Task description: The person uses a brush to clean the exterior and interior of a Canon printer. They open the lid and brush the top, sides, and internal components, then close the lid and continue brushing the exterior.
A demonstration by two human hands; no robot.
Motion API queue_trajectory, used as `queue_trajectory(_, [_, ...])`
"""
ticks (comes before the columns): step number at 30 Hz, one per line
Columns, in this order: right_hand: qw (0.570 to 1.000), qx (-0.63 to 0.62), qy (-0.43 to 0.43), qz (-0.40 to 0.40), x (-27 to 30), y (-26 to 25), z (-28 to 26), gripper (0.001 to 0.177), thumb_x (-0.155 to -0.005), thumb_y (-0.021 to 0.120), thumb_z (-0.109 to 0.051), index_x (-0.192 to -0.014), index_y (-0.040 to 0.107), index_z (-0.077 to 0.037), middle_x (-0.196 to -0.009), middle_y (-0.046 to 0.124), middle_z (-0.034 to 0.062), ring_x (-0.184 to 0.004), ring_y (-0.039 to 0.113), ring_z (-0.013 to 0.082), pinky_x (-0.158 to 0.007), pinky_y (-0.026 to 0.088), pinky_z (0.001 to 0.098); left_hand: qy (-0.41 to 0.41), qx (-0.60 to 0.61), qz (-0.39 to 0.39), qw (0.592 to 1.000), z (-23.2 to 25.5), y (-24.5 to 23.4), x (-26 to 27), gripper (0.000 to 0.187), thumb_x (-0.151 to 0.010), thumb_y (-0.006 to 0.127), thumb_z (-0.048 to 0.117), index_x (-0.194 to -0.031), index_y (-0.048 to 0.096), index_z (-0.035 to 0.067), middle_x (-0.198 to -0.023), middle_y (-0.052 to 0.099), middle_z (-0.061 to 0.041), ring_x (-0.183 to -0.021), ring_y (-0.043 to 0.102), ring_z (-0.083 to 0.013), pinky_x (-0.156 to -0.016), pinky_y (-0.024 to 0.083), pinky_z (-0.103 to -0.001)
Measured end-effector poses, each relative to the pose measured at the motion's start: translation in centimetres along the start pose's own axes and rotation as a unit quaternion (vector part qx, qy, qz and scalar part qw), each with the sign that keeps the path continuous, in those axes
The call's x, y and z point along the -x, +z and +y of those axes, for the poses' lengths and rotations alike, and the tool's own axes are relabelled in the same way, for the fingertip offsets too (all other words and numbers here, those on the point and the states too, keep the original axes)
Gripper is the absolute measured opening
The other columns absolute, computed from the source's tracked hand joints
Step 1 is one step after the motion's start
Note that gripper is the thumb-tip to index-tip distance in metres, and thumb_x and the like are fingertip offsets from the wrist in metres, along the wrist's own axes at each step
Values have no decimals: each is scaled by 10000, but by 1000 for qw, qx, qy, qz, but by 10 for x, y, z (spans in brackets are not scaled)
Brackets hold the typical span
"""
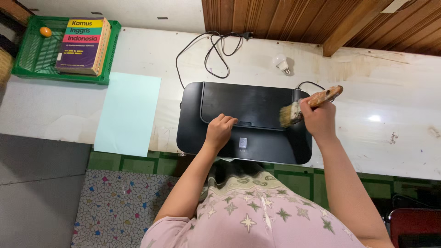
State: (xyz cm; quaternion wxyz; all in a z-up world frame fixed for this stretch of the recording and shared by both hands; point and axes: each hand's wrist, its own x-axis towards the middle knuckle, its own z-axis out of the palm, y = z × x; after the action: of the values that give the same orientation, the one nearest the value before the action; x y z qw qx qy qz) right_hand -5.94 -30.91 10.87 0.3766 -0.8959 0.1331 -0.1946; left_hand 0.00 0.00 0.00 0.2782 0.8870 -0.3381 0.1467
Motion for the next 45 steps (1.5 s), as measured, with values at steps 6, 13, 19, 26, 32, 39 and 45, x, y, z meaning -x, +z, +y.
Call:
queue_trajectory(6, [978,104,-164,76,-8,-11,-11,124,-1049,732,-112,-1007,685,-4,-898,708,156,-817,693,293,-747,548,372,0,34,61,998,-1,-17,2,253,-833,646,-45,-1044,755,42,-999,758,-43,-911,692,-218,-796,584,-325])
queue_trajectory(13, [994,-30,-107,17,5,53,-40,142,-1000,740,-142,-959,683,-19,-799,696,113,-713,681,199,-679,535,332,-89,24,69,993,-18,-45,8,301,-888,709,70,-1188,699,40,-1104,727,-88,-1023,675,-268,-875,556,-381])
queue_trajectory(19, [989,-105,-78,-63,23,104,-73,149,-984,739,-158,-1021,705,-18,-959,727,120,-840,698,163,-757,544,286,-167,12,36,985,-31,-59,19,652,-794,809,213,-1377,570,45,-1293,643,-120,-1228,590,-308,-1002,488,-434])
queue_trajectory(26, [965,-249,-16,-74,7,127,-78,177,-1019,731,-149,-1158,703,-44,-1037,720,32,-940,663,88,-854,550,227,-202,26,9,979,-41,-61,30,919,-726,878,342,-1476,456,22,-1401,559,-159,-1307,518,-334,-1061,440,-464])
queue_trajectory(32, [983,-171,-34,59,-30,99,-48,143,-1023,734,-123,-1101,675,-18,-954,695,69,-743,663,126,-702,551,263,-211,20,17,977,-51,-62,36,996,-696,906,377,-1496,434,18,-1435,530,-180,-1323,496,-359,-1077,426,-483])
queue_trajectory(39, [990,-139,-11,11,-3,122,-57,139,-998,709,-92,-947,621,4,-866,701,107,-705,692,140,-659,551,275,-236,36,-30,971,-58,-68,40,1150,-635,953,373,-1548,329,59,-1482,469,-184,-1358,460,-376,-1088,408,-500])
queue_trajectory(45, [947,-284,44,-145,28,158,-103,117,-976,691,-98,-939,629,-6,-885,715,78,-764,712,123,-681,605,263,-243,62,-52,967,-62,-75,41,1192,-627,951,349,-1574,282,75,-1496,456,-183,-1362,449,-382,-1088,419,-493])
